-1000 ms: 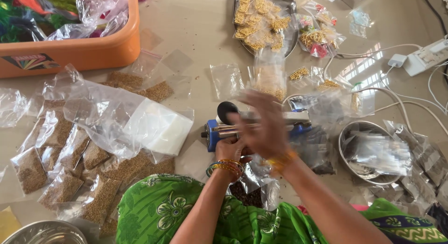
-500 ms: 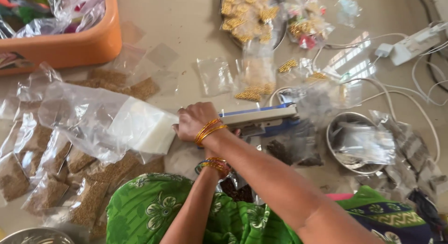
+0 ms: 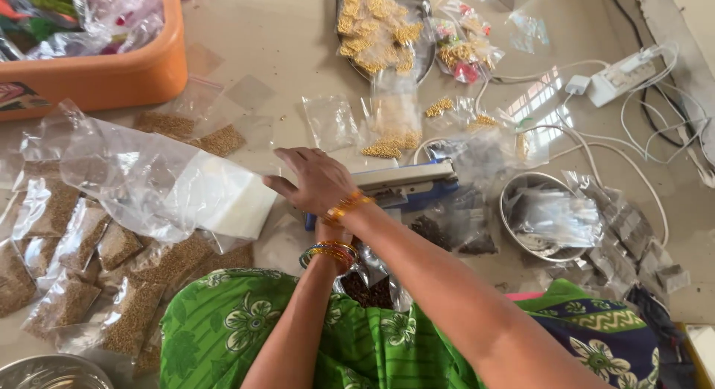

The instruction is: The person seals small plastic bags containing seeds or beads using a heat sealer.

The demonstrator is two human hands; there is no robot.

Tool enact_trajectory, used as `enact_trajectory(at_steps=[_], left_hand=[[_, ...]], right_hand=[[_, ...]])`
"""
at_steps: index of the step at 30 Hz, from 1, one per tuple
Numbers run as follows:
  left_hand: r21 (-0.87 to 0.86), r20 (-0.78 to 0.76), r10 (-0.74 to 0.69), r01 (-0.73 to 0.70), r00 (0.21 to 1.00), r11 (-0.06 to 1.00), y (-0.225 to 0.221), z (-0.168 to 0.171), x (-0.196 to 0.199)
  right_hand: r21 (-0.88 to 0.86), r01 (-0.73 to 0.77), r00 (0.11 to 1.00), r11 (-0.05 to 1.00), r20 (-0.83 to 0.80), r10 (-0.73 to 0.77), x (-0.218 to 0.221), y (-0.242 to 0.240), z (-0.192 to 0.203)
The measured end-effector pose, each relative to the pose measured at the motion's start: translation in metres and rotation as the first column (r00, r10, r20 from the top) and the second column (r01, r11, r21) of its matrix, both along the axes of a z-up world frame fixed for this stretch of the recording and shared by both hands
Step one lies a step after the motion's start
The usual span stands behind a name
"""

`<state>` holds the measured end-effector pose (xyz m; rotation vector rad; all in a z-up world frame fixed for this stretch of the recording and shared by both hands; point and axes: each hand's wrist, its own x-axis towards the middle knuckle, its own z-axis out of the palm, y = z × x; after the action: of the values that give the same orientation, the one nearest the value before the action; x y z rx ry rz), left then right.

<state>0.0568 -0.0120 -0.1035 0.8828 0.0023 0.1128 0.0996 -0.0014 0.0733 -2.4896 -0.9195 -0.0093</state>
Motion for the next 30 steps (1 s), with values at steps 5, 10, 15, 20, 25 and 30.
enact_trajectory(at_steps=[5, 10, 15, 20, 25, 30], left_hand=[[0.665, 0.024, 0.147, -0.125, 0.989, 0.736, 0.012, -0.006, 0.005], [0.089, -0.530, 0.017, 0.036, 0.848, 0.995, 0.010, 0.045, -0.011], [-0.020, -0.654, -0.044, 0.041, 0.755, 0.999, 0.017, 0.109, -0.023], [-0.043, -0.680, -0.024, -0.006, 0.733, 0.999, 0.018, 0.118, -0.023], [0.408, -0.673, 0.270, 0.041, 0.688, 0.912, 0.011, 0.005, -0.001], [0.361, -0.688, 0.220, 0.063, 0.692, 0.930, 0.011, 0.005, -0.002]], right_hand=[[-0.006, -0.072, 0.995, 0.997, 0.069, 0.072, -0.031, -0.052, 0.032], [0.009, -0.096, 0.972, 0.995, 0.216, 0.092, -0.061, -0.125, 0.038], [-0.136, 0.255, 0.967, 0.957, 0.050, -0.250, -0.072, -0.158, 0.013], [-0.256, 0.252, 0.955, 0.933, 0.220, -0.197, -0.058, -0.142, -0.011], [-0.221, 0.105, 0.966, 0.969, 0.253, -0.047, -0.064, -0.115, -0.019], [-0.199, 0.035, 0.952, 0.979, 0.304, 0.027, -0.063, -0.121, -0.019]])
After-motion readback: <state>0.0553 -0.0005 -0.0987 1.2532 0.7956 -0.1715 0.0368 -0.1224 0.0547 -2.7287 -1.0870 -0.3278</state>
